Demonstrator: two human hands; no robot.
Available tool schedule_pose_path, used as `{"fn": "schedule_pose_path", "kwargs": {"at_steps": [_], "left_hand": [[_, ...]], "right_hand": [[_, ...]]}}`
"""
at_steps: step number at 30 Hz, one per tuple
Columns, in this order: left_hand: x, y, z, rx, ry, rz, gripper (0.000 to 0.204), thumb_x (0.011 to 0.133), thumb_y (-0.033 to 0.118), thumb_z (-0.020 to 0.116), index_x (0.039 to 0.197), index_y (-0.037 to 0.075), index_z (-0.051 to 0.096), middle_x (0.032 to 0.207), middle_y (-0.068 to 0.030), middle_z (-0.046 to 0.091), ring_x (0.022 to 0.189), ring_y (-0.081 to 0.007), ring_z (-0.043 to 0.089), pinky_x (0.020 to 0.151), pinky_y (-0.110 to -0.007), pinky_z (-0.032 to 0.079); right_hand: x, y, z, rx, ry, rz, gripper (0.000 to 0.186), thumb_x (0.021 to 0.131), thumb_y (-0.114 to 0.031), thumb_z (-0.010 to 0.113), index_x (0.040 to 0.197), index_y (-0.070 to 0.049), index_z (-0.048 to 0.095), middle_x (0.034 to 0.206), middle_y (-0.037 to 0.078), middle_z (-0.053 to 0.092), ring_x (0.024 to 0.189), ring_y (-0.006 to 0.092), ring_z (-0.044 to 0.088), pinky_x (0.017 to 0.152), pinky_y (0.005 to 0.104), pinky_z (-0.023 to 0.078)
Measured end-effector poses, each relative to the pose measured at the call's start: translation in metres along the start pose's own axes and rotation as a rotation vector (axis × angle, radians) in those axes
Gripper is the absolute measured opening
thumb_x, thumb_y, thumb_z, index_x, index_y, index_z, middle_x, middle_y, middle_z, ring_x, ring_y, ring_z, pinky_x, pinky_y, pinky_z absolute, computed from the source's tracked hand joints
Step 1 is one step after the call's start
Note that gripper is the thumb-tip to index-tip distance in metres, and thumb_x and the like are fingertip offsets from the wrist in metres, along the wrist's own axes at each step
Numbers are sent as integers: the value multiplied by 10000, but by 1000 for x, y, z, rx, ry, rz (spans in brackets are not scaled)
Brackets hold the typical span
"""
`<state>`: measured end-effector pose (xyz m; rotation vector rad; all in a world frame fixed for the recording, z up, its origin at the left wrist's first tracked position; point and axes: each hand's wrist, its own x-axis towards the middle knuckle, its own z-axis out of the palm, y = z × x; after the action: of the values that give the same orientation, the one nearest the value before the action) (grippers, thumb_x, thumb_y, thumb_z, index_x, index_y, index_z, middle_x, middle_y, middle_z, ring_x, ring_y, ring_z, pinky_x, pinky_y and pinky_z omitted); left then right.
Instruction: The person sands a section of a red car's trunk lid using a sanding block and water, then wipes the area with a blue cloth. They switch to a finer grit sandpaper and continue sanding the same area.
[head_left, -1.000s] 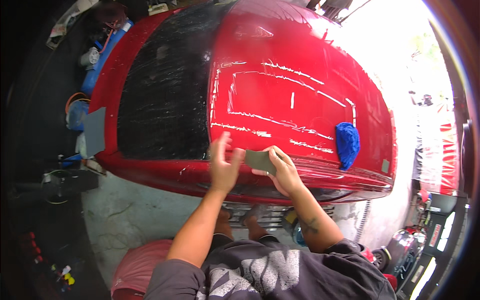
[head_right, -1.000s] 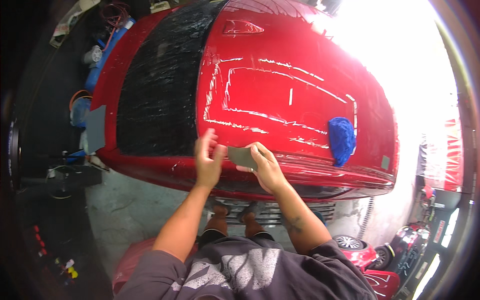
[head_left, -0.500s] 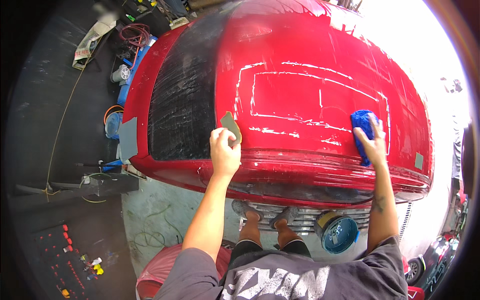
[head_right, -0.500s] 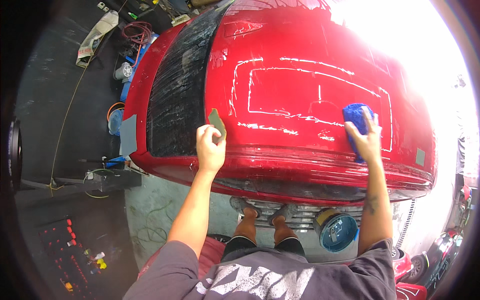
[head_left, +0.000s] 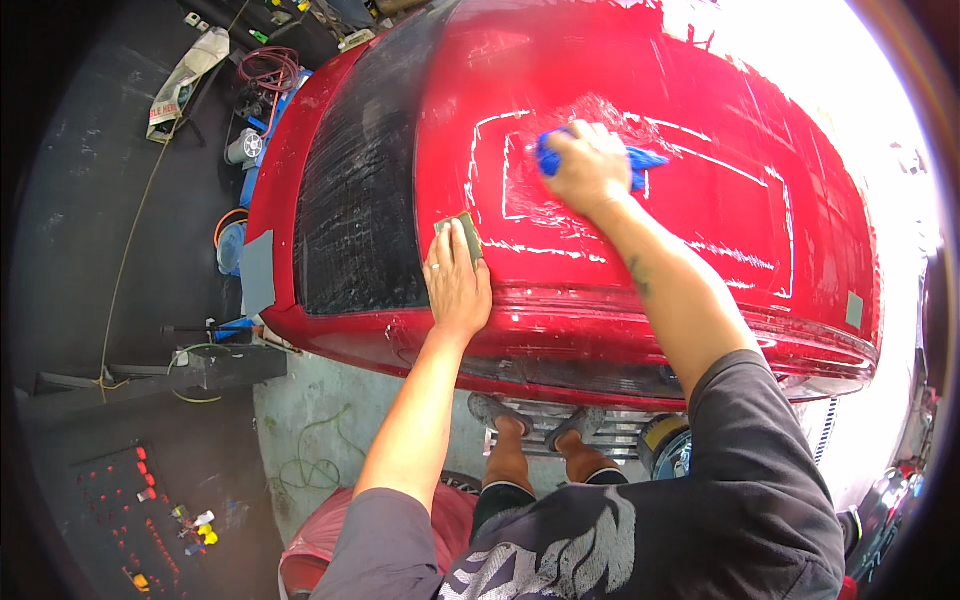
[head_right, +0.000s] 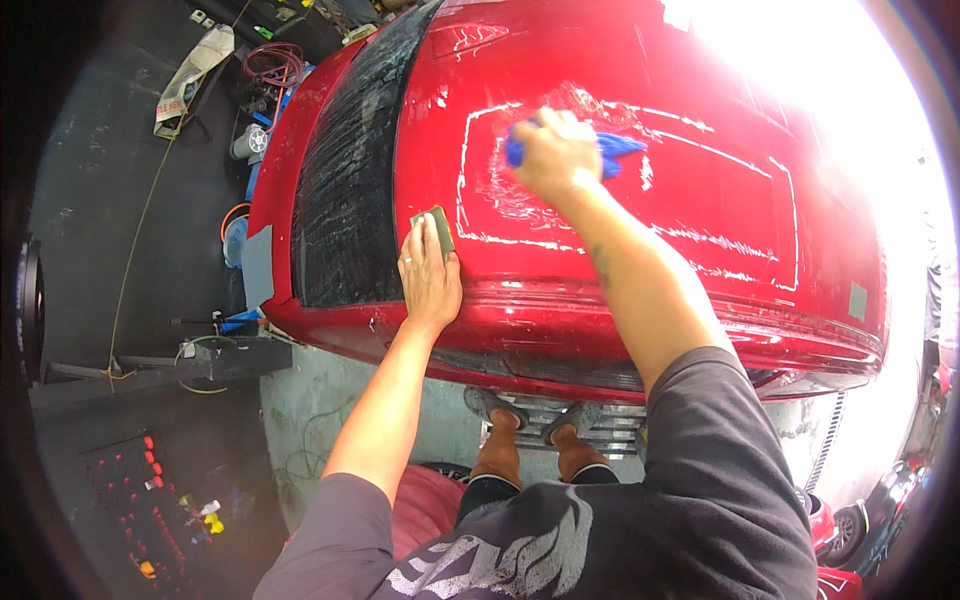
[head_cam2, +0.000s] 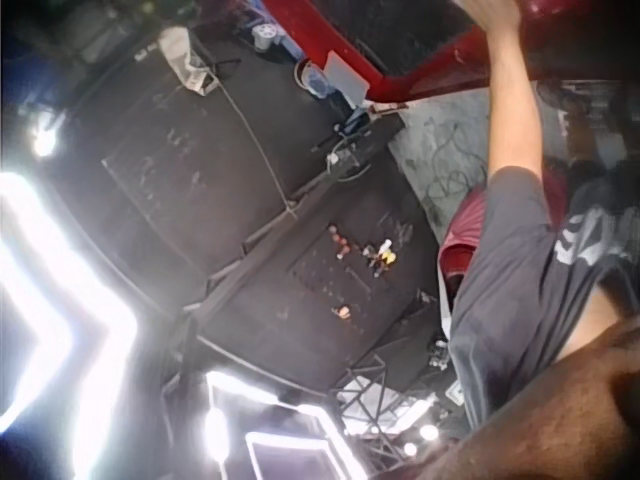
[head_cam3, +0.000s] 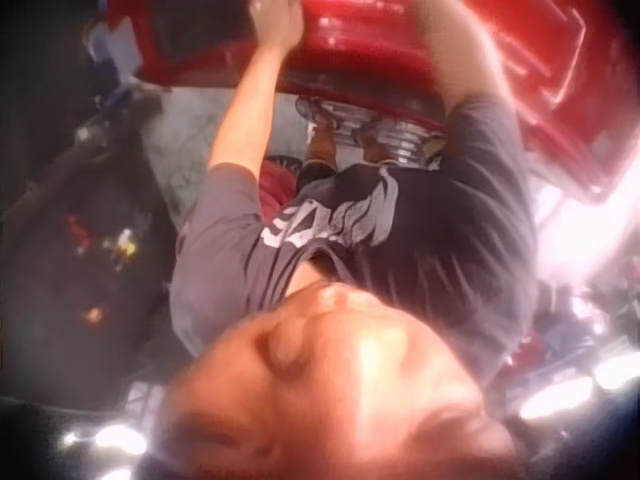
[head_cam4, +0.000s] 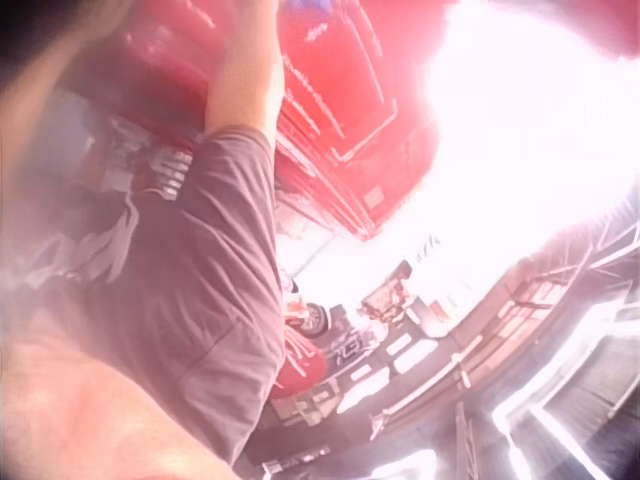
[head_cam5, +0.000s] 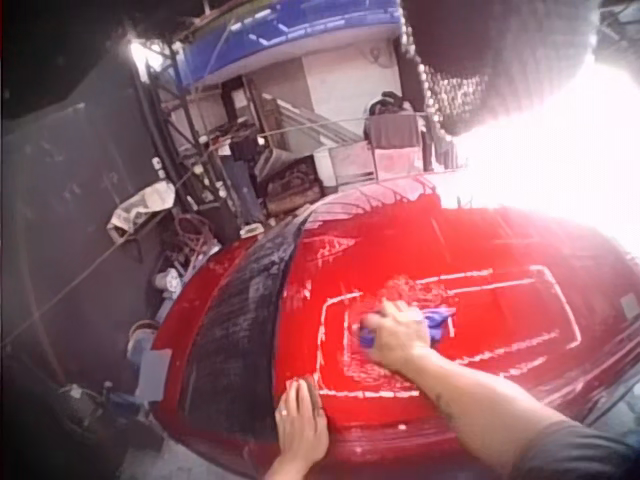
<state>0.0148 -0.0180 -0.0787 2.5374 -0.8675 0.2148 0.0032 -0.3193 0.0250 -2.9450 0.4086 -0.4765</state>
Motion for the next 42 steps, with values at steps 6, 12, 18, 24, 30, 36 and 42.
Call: {"fn": "schedule_pose_path", "kwargs": {"at_steps": [6, 12, 18, 24, 30, 36, 42], "left_hand": [[-13, 1, 3, 44, -101, -25, 724, 1200, 315, 525, 1828, -8, 369, 1910, -292, 322, 1795, -461, 267, 1436, -657, 212], [-29, -23, -16, 60, -260, 99, 710, 1204, 313, 506, 1827, -11, 396, 1912, -265, 349, 1798, -447, 277, 1458, -605, 191], [-34, -46, -35, -32, -358, 213, 831, 1174, 369, 597, 1873, 30, 302, 1944, -262, 266, 1811, -452, 236, 1458, -643, 164], [64, -58, -28, -61, -402, 227, 1057, 1136, 618, 628, 1868, -30, 226, 1952, -318, 167, 1832, -461, 124, 1472, -624, 98], [284, -59, 29, 50, -383, 177, 1134, 1136, 735, 572, 1862, -55, 205, 1954, -321, 147, 1836, -440, 117, 1471, -614, 137], [375, -48, 79, 45, -295, 96, 1032, 1188, 725, 467, 1848, -39, 254, 1947, -306, 191, 1815, -448, 199, 1441, -659, 230], [105, 2, -29, -13, -369, 218, 1099, 1136, 614, 620, 1889, -12, 121, 1959, -334, 76, 1829, -510, 63, 1430, -739, 140]], "right_hand": [[-70, 34, -14, 85, 239, 35, 334, 848, -276, 921, 1148, -166, 823, 1312, 126, 747, 1291, 389, 704, 1061, 556, 584], [-180, 101, -62, -154, 323, 499, 388, 951, -386, 954, 1132, -91, 777, 1419, 166, 759, 1296, 440, 704, 1099, 577, 565], [-204, 116, -34, -268, 447, 531, 407, 969, -468, 948, 1117, -138, 762, 1546, 130, 729, 1368, 424, 681, 1133, 592, 542], [-190, 112, -39, -306, 410, 556, 396, 993, -441, 914, 1196, -147, 744, 1632, 157, 668, 1440, 433, 639, 1161, 599, 511], [-190, 122, -44, -262, 320, 451, 376, 930, -348, 908, 1175, -127, 727, 1638, 232, 628, 1449, 472, 599, 1193, 615, 463], [-191, 127, -39, -260, 307, 455, 406, 914, -358, 914, 1199, -138, 725, 1631, 237, 624, 1466, 485, 586, 1207, 624, 450], [-188, 123, -50, -252, 294, 484, 406, 914, -379, 908, 1188, -144, 722, 1640, 222, 614, 1464, 472, 591, 1209, 629, 449]]}}
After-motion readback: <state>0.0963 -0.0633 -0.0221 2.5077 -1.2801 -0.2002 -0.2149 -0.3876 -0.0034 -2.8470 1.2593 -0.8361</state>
